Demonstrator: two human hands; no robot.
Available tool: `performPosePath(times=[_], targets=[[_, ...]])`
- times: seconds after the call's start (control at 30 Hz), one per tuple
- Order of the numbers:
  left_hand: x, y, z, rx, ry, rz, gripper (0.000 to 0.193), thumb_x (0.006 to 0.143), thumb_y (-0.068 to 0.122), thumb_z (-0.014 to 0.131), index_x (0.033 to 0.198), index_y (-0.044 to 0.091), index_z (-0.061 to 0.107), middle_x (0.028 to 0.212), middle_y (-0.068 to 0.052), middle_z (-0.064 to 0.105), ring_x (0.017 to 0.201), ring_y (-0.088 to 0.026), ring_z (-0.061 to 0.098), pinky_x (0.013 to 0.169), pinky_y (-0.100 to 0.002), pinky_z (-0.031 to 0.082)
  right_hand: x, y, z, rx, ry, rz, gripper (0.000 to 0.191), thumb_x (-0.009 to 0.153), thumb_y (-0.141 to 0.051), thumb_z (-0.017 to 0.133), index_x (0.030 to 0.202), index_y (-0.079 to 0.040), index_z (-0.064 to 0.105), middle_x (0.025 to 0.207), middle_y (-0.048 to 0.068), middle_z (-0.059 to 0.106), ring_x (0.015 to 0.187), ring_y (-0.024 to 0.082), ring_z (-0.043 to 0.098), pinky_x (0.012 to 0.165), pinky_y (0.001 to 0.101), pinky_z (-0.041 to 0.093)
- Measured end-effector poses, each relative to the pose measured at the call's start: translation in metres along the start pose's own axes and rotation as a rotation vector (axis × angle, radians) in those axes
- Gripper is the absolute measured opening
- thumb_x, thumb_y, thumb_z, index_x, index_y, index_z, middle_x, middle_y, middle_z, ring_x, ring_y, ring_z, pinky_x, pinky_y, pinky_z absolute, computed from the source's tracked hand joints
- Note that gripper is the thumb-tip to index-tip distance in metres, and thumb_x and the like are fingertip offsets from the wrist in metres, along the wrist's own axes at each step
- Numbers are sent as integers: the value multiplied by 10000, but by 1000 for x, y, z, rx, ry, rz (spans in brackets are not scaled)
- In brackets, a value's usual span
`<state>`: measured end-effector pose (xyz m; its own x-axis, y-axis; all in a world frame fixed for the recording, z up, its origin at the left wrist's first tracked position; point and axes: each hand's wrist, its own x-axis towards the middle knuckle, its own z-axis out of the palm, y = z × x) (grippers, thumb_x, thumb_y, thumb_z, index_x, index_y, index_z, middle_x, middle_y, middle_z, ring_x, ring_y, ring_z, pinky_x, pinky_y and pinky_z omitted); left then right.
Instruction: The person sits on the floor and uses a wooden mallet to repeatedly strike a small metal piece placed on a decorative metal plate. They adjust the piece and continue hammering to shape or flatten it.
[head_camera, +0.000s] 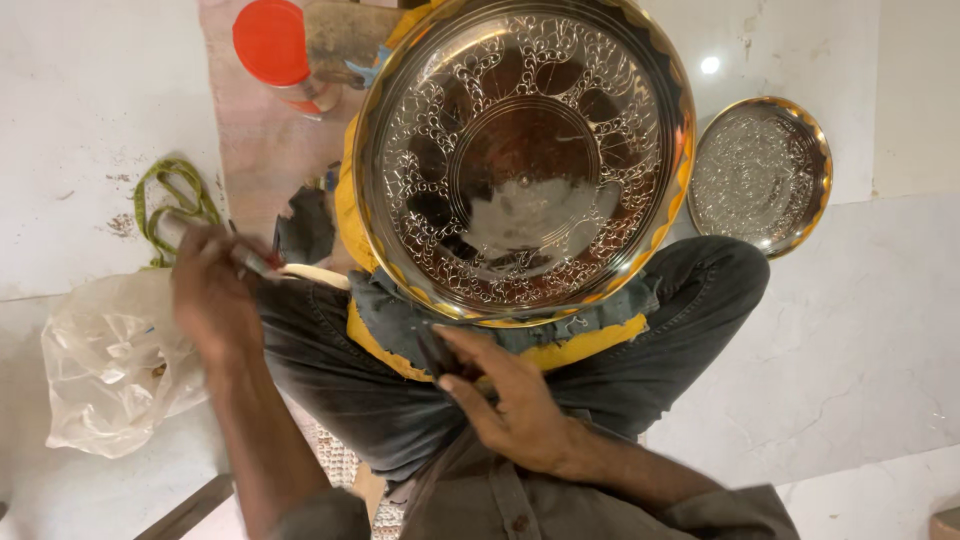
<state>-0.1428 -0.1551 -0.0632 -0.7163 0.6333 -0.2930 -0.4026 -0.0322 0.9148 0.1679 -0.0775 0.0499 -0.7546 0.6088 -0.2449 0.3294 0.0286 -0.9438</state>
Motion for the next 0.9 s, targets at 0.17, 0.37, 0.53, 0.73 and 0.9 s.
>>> performPosePath(times=[0.17, 0.37, 0.53, 0.73, 0.9], targets=[[-86, -6, 25, -359, -287, -64, 261, 1105, 300, 628, 1106, 51, 548, 872, -34, 576, 726, -147, 597, 611, -323, 535, 33, -16, 23, -8, -49, -104, 619, 1027, -93, 656, 1572, -16, 372, 1325, 212, 643, 1185, 276, 682, 948, 374, 586], [-80, -11, 40, 23, -432, -25, 349, 1003, 323, 753, 1113, 12, 639, 917, -44, 688, 823, -134, 657, 742, -283, 564, 45, -21, 19, 37, -126, -337, 594, 1029, -16, 641, 1566, 16, 389, 1506, 263, 553, 1356, 326, 616, 1059, 373, 579], [-32, 1, 23, 293, 81, -41, 249, 1060, 291, 678, 1028, 59, 592, 734, -11, 517, 550, -118, 452, 450, -272, 363, -22, 8, -34, -161, 218, -510, 210, 1021, -3, 647, 1227, 37, 633, 1040, 151, 772, 906, 226, 799, 795, 329, 659], [96, -14, 31, 1147, -237, 52, 484, 980, 442, 741, 979, -32, 645, 827, -180, 684, 729, -266, 634, 674, -410, 500, -14, 110, -129, -18, 1147, -184, 236, 1126, -59, 566, 1344, 26, 542, 1153, 99, 634, 895, 163, 652, 767, 286, 580], [113, -43, 39, 1381, -576, -281, 572, 857, 498, 667, 1277, 110, 692, 1029, -177, 764, 900, -359, 736, 827, -471, 553, 6, 161, -163, -377, 528, -79, 291, 888, 8, 647, 1171, 68, 667, 1098, 184, 681, 1002, 269, 690, 871, 364, 533]])
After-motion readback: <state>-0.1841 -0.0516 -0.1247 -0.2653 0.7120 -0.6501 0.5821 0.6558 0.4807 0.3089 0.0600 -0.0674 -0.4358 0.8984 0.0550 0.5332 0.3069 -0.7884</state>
